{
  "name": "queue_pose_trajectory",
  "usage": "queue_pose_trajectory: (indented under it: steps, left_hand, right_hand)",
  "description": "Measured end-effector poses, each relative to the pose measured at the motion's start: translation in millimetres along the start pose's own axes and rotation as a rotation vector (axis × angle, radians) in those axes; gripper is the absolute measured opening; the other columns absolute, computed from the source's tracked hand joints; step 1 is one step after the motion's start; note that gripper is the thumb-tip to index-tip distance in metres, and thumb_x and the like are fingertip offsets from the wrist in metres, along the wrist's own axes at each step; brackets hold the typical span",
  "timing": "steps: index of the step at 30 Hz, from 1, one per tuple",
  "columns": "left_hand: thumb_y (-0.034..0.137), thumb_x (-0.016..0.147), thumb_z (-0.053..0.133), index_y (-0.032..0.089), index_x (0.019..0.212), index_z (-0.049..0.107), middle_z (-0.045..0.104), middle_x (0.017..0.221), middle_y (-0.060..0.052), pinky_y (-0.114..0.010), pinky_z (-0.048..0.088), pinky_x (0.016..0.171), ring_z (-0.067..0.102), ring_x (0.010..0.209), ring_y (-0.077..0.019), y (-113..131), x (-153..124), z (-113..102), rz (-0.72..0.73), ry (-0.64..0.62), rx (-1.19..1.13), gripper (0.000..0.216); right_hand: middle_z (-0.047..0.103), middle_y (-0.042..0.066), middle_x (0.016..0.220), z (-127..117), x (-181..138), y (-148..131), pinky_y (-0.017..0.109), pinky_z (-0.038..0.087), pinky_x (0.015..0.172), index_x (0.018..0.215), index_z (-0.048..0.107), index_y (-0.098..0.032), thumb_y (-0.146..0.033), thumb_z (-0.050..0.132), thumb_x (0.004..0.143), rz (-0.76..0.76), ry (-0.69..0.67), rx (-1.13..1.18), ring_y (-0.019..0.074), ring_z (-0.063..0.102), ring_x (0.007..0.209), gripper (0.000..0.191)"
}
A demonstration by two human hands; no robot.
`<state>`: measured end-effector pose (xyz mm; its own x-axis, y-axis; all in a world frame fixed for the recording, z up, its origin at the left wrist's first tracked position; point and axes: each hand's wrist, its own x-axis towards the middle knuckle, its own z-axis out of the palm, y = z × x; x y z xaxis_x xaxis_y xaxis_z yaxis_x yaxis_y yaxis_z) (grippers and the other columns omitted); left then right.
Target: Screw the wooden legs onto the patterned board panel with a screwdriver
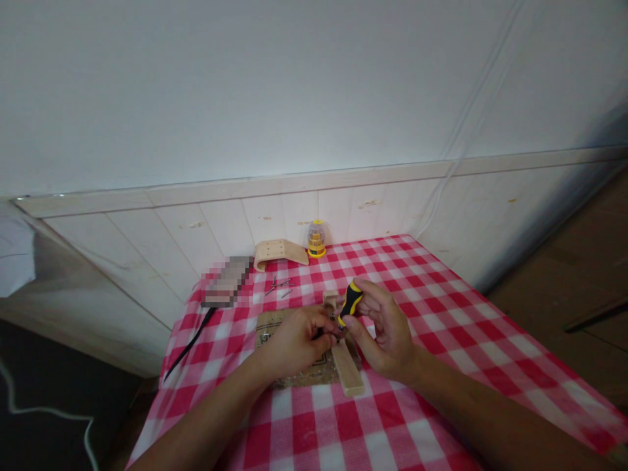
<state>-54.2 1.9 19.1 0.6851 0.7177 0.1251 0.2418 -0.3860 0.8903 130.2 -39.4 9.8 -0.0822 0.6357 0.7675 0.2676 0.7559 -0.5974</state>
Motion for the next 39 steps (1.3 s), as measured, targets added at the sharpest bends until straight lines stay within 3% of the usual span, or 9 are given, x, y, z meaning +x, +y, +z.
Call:
queue_pose_trajectory:
  steps: [17,26,39]
  left_hand:
    - [0.008,0.082,0.06,0.017,0.072,0.073,0.073,0.089,-0.004,-0.028,0.05,0.079,0.066,0.086,-0.0176,-4,2,1,0.068,-0.015,-0.063,0.018]
    - [0.009,0.082,0.06,0.017,0.07,0.07,0.07,0.078,-0.002,-0.026,0.048,0.073,0.065,0.08,-0.0166,-4,2,1,0.052,-0.008,-0.053,0.018]
    - [0.009,0.08,0.06,0.017,0.068,0.07,0.07,0.079,-0.003,-0.027,0.049,0.074,0.065,0.081,-0.0178,-2,3,1,0.038,-0.013,-0.062,0.018]
  right_hand:
    - [0.067,0.013,0.115,-2,2,-7,0.041,0.063,0.087,0.149,0.037,-0.027,-0.023,0.05,0.103,0.019,-0.101,0.116,0.023,0.072,0.102,0.048]
    - [0.066,0.015,0.121,1,-3,-1,0.039,0.064,0.083,0.149,0.039,-0.027,-0.02,0.052,0.1,0.009,-0.068,0.055,0.0236,0.073,0.101,0.051]
    - [0.067,0.015,0.127,0,-5,3,0.039,0.065,0.081,0.147,0.043,-0.028,-0.016,0.058,0.095,0.003,-0.038,-0.052,0.0246,0.073,0.101,0.055]
